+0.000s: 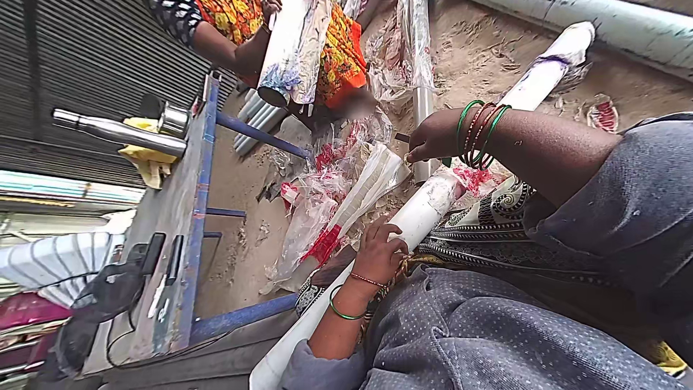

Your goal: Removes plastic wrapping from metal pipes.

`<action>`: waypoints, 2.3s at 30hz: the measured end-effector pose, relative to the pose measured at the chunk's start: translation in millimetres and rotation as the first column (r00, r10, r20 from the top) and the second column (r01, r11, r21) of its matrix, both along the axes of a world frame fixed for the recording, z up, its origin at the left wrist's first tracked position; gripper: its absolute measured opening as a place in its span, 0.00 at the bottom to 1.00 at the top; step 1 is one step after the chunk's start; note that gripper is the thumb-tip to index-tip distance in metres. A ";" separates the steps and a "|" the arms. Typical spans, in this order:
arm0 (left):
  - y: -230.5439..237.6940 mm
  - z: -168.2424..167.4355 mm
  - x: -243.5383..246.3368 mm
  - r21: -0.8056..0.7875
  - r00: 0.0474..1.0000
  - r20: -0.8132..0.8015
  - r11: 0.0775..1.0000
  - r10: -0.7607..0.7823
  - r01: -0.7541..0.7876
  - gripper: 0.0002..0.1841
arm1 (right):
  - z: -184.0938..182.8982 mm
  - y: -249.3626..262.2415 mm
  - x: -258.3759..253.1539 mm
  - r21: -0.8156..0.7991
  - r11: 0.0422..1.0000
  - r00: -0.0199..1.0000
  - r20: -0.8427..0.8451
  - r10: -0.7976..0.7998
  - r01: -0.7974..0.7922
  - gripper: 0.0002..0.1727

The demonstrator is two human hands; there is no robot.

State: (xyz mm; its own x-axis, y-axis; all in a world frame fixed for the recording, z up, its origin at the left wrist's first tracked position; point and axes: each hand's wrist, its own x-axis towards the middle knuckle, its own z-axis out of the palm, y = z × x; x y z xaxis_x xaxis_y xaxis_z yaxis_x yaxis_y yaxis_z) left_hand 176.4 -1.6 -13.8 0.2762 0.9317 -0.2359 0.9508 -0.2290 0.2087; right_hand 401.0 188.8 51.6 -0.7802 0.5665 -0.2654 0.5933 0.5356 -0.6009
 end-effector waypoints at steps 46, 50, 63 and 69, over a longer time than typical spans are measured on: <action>-33.0 -16.2 -27.7 0.426 0.981 0.083 0.896 -0.177 0.126 0.08 | -5.2 3.1 -6.5 -0.049 0.999 0.999 0.047 -0.017 0.020 0.22; -47.9 -14.9 -36.3 0.465 0.978 0.158 0.884 -0.137 0.049 0.11 | -7.5 3.3 -8.1 -0.044 0.999 0.999 0.048 -0.014 0.016 0.22; -10.6 0.1 -7.7 -0.072 0.979 -0.028 0.977 0.200 -0.201 0.15 | -13.7 -1.3 -15.9 -0.072 0.995 0.995 0.071 -0.069 0.074 0.20; -20.5 -15.8 -17.7 0.208 0.998 0.061 0.978 -0.011 -0.002 0.09 | -11.2 -0.8 -11.9 -0.077 0.992 0.994 0.053 -0.099 0.103 0.20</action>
State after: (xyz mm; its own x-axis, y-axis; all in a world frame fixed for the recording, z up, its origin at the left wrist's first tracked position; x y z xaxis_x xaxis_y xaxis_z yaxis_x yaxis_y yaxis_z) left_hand 158.7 -22.1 -29.6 0.2882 0.9574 -0.0194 0.9366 -0.2777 0.2136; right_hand 389.1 188.0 40.3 -0.7051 0.6171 -0.3493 0.6718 0.4237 -0.6076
